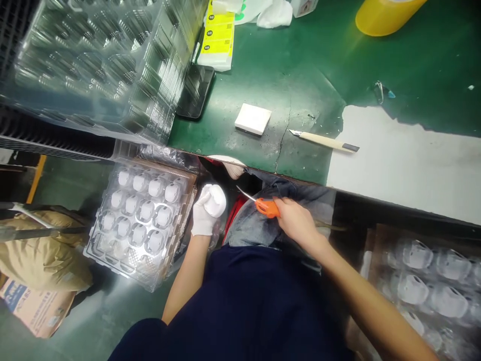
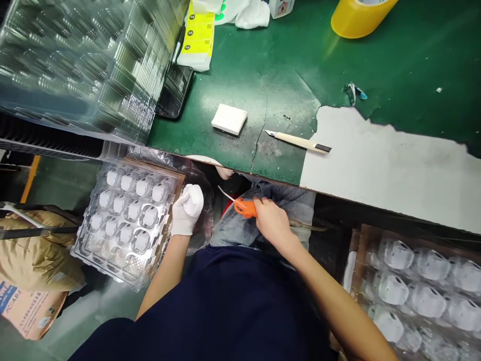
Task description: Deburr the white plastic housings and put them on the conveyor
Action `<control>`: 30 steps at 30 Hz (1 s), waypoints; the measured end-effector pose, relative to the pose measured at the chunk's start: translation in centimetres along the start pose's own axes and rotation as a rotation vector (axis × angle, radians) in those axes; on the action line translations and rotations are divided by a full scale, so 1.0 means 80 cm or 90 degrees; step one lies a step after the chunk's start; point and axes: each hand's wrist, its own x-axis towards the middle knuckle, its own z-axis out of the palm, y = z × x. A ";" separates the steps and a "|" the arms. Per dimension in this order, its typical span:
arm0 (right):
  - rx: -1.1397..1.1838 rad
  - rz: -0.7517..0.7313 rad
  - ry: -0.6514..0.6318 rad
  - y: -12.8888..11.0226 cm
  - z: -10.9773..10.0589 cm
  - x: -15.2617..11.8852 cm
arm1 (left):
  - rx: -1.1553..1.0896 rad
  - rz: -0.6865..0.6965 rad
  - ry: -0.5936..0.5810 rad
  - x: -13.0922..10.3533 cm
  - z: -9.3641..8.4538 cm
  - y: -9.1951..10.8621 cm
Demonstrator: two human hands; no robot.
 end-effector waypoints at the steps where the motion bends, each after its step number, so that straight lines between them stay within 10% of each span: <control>1: 0.010 -0.006 0.016 -0.007 0.006 0.007 | 0.013 0.012 -0.028 -0.013 0.008 0.003; 8: 0.132 -0.040 0.086 -0.019 0.017 -0.003 | 0.110 0.048 -0.171 -0.079 0.056 -0.014; 14: 0.813 -0.090 0.073 -0.016 0.017 -0.037 | 0.171 0.014 -0.219 -0.105 0.077 -0.037; 19: 1.120 0.008 0.008 -0.019 0.025 -0.037 | 0.050 -0.187 -0.219 -0.126 0.090 -0.018; 30: 1.278 0.012 -0.079 -0.025 0.029 -0.040 | 0.018 -0.180 -0.251 -0.152 0.101 0.003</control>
